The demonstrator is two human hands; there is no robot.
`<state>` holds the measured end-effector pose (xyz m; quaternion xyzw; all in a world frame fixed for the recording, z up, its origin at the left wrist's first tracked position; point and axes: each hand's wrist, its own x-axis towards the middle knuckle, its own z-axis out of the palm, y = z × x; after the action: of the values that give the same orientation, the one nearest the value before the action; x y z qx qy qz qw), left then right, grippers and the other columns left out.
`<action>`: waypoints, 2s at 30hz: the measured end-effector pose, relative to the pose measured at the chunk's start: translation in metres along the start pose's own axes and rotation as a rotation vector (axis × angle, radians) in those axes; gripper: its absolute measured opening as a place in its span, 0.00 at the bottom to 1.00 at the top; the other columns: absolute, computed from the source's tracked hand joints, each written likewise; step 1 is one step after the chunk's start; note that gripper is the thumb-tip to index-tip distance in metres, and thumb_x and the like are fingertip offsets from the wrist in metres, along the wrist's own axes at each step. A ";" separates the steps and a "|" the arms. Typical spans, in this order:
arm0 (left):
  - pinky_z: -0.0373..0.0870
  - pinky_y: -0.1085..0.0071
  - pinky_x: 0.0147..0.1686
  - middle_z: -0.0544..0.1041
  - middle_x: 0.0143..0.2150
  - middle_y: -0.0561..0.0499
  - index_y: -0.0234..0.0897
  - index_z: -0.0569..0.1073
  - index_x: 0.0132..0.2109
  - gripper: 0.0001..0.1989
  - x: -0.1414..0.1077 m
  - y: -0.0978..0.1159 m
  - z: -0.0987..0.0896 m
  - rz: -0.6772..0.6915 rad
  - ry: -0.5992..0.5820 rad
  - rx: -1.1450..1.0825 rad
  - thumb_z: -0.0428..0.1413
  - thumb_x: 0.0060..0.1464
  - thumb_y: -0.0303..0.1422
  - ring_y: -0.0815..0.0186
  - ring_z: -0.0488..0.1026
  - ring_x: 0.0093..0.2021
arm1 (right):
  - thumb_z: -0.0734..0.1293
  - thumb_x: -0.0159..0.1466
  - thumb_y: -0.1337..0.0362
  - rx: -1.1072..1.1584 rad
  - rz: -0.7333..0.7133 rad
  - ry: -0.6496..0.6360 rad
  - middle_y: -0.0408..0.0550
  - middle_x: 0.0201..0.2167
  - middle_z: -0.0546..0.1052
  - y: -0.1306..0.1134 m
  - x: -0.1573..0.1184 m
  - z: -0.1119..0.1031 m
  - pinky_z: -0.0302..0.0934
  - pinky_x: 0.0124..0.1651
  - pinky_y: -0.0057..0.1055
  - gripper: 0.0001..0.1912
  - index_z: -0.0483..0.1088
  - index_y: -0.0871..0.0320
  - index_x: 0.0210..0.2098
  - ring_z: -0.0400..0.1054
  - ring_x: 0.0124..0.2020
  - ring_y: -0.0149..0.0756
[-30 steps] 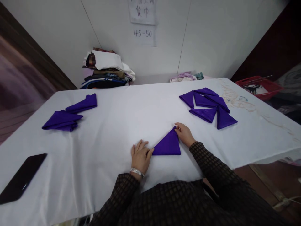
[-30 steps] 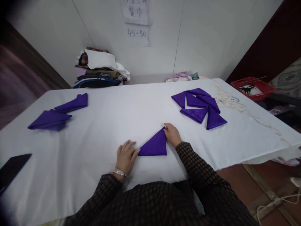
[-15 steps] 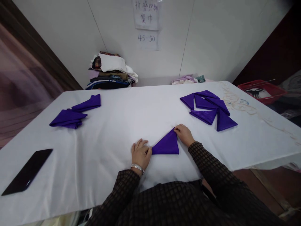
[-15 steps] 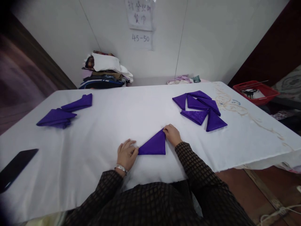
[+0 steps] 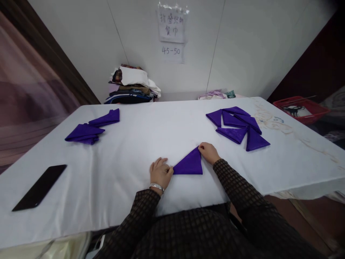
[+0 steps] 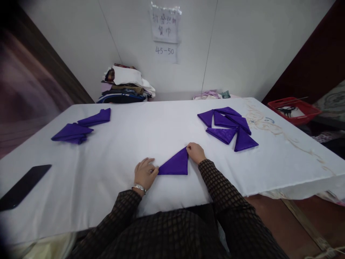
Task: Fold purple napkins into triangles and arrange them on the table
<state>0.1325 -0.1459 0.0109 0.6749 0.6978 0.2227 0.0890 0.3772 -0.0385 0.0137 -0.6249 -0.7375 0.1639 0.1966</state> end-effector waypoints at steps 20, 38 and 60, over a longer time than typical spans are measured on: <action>0.48 0.48 0.59 0.71 0.55 0.50 0.41 0.72 0.28 0.11 -0.011 -0.006 0.003 -0.025 0.006 -0.060 0.50 0.55 0.37 0.56 0.57 0.61 | 0.60 0.61 0.66 -0.065 0.031 0.077 0.45 0.31 0.75 -0.004 -0.006 0.003 0.51 0.32 0.28 0.07 0.70 0.55 0.31 0.65 0.34 0.35; 0.49 0.50 0.57 0.73 0.49 0.45 0.38 0.72 0.29 0.11 -0.009 0.010 0.000 0.029 0.027 0.100 0.47 0.55 0.32 0.55 0.59 0.59 | 0.62 0.59 0.66 -0.071 0.071 0.035 0.47 0.34 0.77 -0.002 0.005 0.002 0.55 0.36 0.27 0.07 0.73 0.57 0.31 0.68 0.36 0.35; 0.43 0.50 0.62 0.50 0.67 0.42 0.35 0.53 0.64 0.36 0.014 0.051 0.029 0.505 -0.342 0.154 0.40 0.57 0.53 0.53 0.45 0.66 | 0.66 0.55 0.66 -0.022 0.070 -0.106 0.47 0.31 0.78 0.005 0.025 -0.005 0.56 0.34 0.23 0.07 0.76 0.60 0.31 0.70 0.35 0.33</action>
<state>0.1896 -0.1274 0.0098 0.8592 0.4981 0.0676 0.0954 0.3806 -0.0132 0.0171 -0.6428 -0.7264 0.1954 0.1447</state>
